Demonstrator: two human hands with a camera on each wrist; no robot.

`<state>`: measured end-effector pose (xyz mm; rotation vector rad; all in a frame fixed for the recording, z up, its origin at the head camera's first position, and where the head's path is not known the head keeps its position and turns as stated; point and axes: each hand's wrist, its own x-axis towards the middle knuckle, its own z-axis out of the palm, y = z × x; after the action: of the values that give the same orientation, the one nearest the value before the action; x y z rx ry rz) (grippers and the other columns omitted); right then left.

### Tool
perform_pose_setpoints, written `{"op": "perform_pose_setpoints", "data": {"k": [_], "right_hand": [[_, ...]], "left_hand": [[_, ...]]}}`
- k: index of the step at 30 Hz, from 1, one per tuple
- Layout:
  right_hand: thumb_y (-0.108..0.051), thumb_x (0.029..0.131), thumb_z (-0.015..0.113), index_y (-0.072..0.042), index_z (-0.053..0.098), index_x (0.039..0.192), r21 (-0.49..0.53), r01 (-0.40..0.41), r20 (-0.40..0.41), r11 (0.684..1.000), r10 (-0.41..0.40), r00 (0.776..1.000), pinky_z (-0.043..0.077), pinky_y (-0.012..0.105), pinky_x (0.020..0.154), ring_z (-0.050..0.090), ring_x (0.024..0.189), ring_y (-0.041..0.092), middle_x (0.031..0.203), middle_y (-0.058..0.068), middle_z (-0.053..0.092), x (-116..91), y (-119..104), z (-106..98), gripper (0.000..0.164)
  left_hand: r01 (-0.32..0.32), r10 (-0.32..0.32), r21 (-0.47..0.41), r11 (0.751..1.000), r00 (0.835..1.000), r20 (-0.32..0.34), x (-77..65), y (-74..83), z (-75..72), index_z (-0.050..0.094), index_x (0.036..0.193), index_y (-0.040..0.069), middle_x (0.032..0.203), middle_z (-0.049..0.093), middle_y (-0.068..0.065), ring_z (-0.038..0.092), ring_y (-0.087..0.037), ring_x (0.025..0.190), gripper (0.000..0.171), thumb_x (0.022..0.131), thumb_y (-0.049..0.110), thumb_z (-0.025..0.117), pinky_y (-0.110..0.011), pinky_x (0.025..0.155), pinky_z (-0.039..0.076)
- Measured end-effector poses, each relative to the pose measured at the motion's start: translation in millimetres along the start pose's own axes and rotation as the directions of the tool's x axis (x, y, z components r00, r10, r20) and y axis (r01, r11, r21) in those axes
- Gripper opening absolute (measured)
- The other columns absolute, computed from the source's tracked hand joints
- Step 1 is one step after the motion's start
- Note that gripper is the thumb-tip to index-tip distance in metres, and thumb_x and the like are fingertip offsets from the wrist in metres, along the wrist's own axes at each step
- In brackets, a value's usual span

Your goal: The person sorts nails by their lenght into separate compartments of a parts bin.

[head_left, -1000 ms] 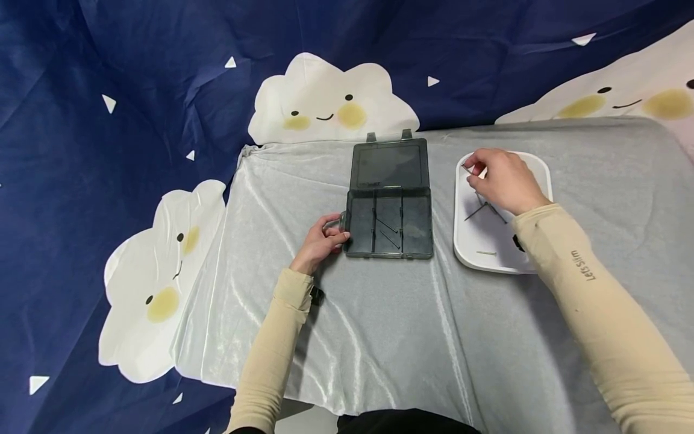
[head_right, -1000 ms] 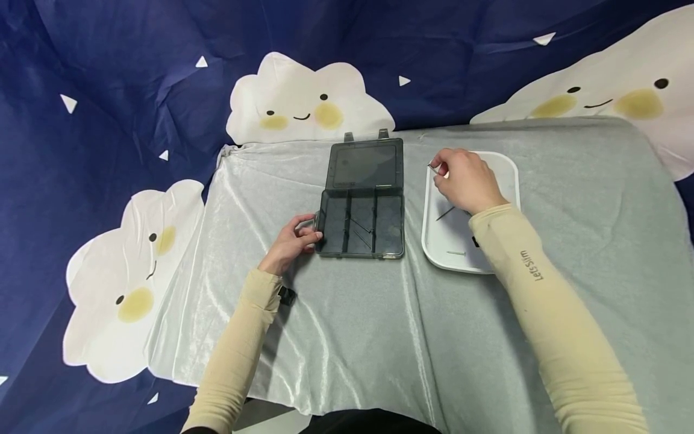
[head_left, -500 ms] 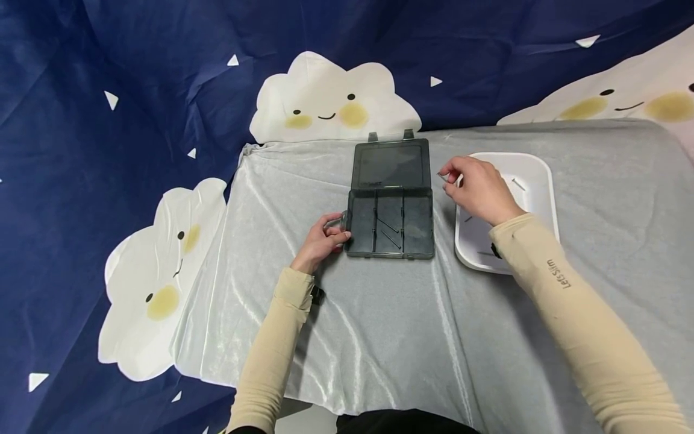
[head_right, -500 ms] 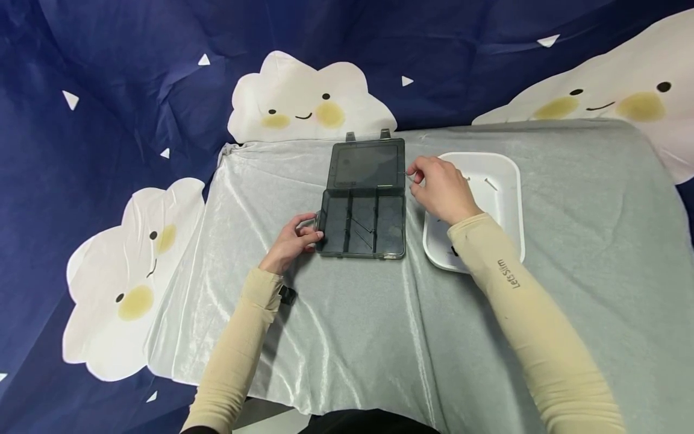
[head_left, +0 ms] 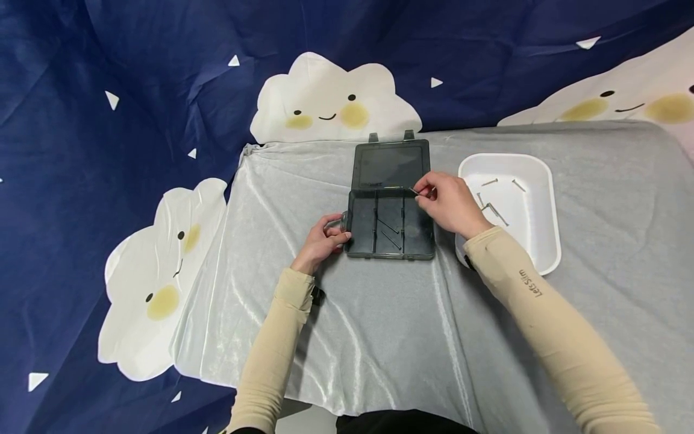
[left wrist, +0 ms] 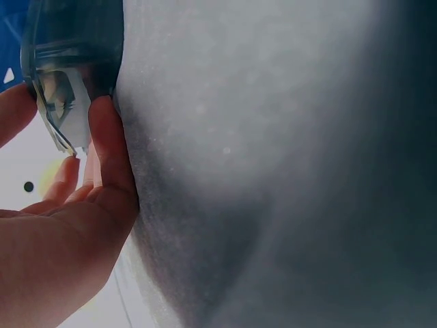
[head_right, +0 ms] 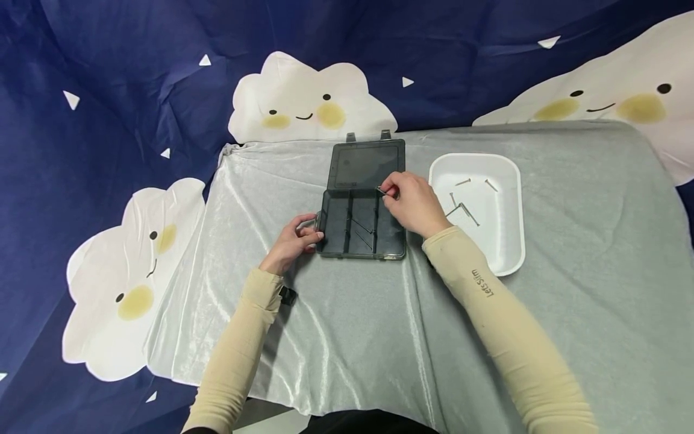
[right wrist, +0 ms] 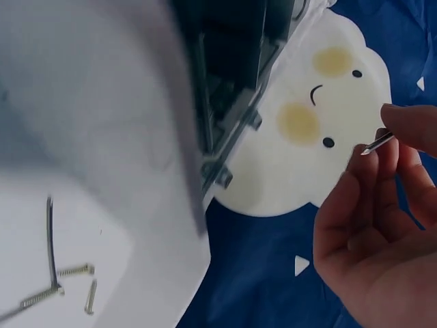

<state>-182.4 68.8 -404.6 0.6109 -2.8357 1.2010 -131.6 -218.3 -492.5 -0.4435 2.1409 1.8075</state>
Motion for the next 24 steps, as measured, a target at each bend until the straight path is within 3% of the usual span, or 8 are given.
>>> {"op": "perform_pose_setpoints", "data": {"k": [24], "right_hand": [[-0.009,0.088,0.064,-0.002,0.067,0.101,0.105,-0.096,0.076,0.99,0.088,0.993,0.047,0.035,0.076,0.061,0.082,0.024,0.092,0.013,0.068,10.6,-5.7,34.5,0.015]], "left_hand": [[0.007,-0.007,0.002,1.0,1.0,-0.004,-1.8,2.1,-0.1,0.047,0.139,0.016,0.08,0.062,0.006,0.06,-0.009,0.071,0.058,0.087,0.008,0.071,-0.026,0.065,0.051]]}}
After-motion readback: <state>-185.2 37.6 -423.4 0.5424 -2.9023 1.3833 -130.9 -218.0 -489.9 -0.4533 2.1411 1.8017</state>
